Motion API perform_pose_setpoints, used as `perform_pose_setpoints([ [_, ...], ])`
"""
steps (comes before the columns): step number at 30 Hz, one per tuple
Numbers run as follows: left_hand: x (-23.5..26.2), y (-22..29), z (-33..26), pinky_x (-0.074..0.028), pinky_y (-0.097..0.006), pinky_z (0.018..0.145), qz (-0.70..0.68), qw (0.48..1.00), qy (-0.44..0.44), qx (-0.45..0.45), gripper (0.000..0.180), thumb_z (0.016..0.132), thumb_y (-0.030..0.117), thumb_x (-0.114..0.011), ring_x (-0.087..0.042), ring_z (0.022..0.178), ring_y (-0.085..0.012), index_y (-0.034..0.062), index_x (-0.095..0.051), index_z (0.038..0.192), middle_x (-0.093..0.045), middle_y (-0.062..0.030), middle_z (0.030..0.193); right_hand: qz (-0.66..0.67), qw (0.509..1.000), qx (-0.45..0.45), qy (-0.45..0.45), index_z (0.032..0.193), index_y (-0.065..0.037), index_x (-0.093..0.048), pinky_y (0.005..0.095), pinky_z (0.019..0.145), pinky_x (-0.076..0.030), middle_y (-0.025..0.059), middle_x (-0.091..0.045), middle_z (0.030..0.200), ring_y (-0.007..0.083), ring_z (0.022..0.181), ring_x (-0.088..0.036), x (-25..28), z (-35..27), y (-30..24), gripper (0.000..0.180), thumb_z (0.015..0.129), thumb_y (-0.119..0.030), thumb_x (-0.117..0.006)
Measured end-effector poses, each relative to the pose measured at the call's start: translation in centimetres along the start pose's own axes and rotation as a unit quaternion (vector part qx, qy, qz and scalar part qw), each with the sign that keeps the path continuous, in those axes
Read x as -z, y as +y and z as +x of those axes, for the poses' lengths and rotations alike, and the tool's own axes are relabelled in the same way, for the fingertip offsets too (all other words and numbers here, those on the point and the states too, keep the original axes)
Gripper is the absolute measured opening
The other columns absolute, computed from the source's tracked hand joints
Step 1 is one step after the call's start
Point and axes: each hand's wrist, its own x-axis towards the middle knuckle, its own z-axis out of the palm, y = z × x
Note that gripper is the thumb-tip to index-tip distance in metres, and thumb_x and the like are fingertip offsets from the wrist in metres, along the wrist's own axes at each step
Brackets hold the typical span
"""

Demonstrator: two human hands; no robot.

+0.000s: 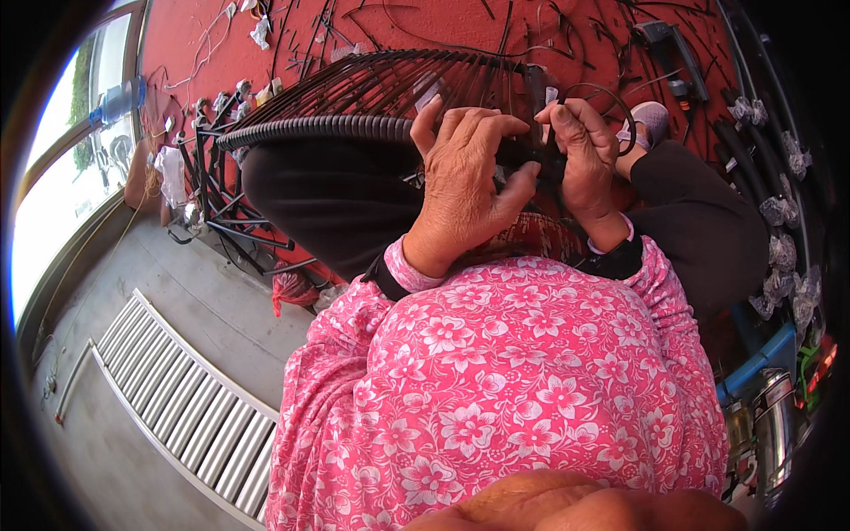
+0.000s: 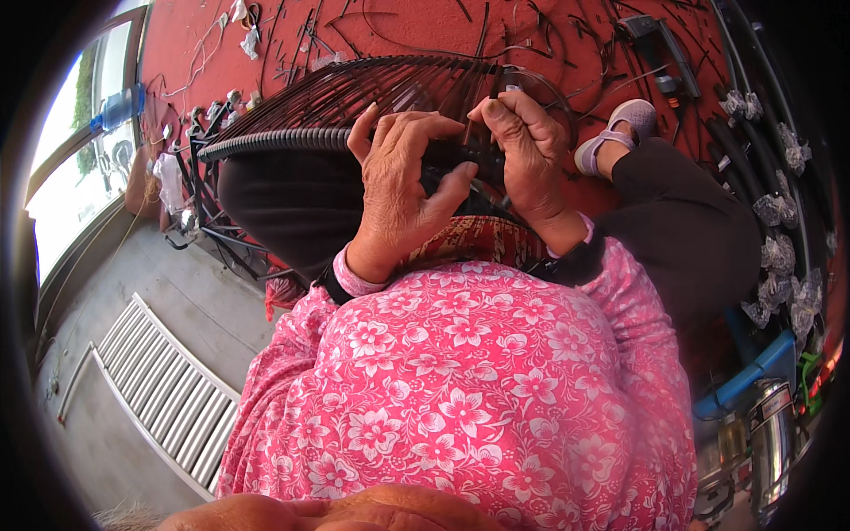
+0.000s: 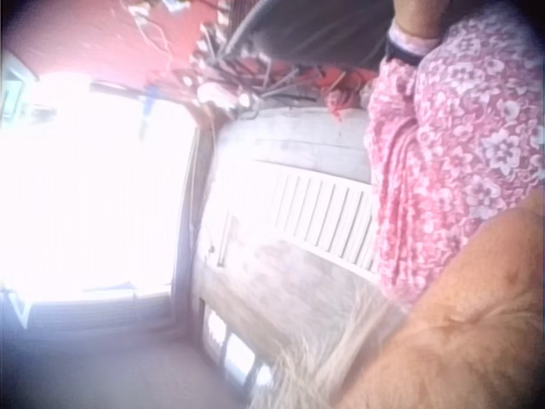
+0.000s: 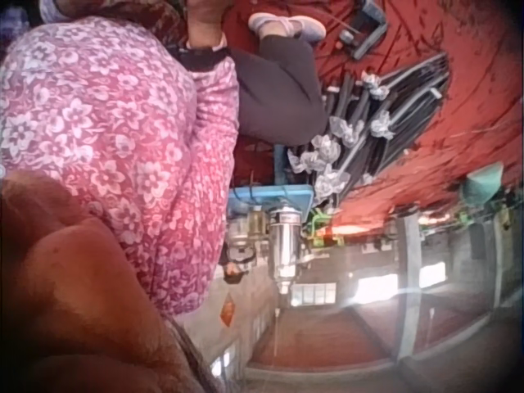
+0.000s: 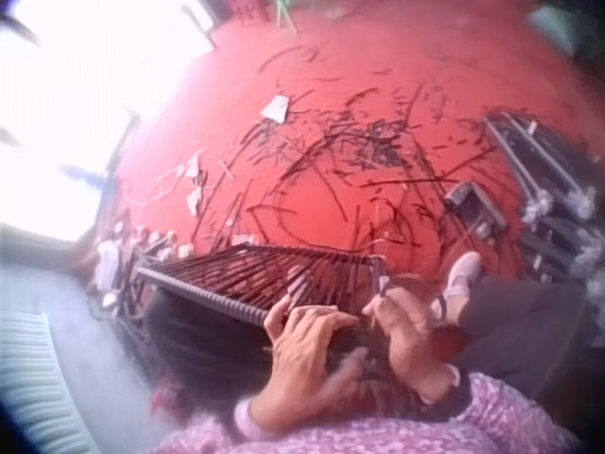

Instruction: The person weaves black plastic strips through the metal frame of a chair seat, threading and pulling the strips by hand. They use pliers to cut a strip and continue weaving the remaining sections.

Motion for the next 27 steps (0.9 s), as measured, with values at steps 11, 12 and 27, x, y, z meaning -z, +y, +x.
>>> perform_pose_setpoints([
  [11, 0.41, 0.63, 0.49, -0.026, -0.044, 0.11, 0.014, 1.0, -0.019, 0.017, 0.04, 0.072, 0.022, -0.08, -0.059, 0.098, -0.0249, 0.0095, -0.063, 0.106, -0.063, -0.0044, 0.097, 0.013, 1.0, -0.006, 0.015, 0.095, -0.003, -0.064, 0.019, 0.059, -0.029, -0.0046, -0.053, 0.073, 0.0011, 0.064, -0.036, 0.35, 0.05, 0.44, 0.026, 0.106, -0.023, -0.053],
  [12, 0.43, 0.7, 0.52, -0.026, -0.044, 0.11, 0.017, 0.999, -0.028, 0.023, 0.041, 0.071, 0.022, -0.08, -0.059, 0.098, -0.0249, 0.0096, -0.063, 0.106, -0.063, -0.0044, 0.097, 0.001, 1.0, -0.012, 0.015, 0.094, -0.003, -0.064, 0.019, 0.059, -0.029, -0.0043, -0.053, 0.072, 0.0012, 0.064, -0.036, 0.36, 0.08, 0.4, 0.026, 0.106, -0.023, -0.053],
  [27, 0.89, 0.68, 0.12, -0.027, -0.047, 0.11, 0.015, 0.999, -0.044, 0.007, 0.039, 0.073, 0.015, -0.078, -0.06, 0.096, -0.0264, 0.0088, -0.061, 0.108, -0.062, -0.0052, 0.094, 0.027, 0.998, -0.056, 0.013, 0.093, -0.002, -0.064, 0.0192, 0.063, -0.037, -0.005, -0.045, 0.07, 0.0036, 0.066, -0.047, 0.03, 0.47, 0.84, 0.027, 0.105, -0.023, -0.054],
])
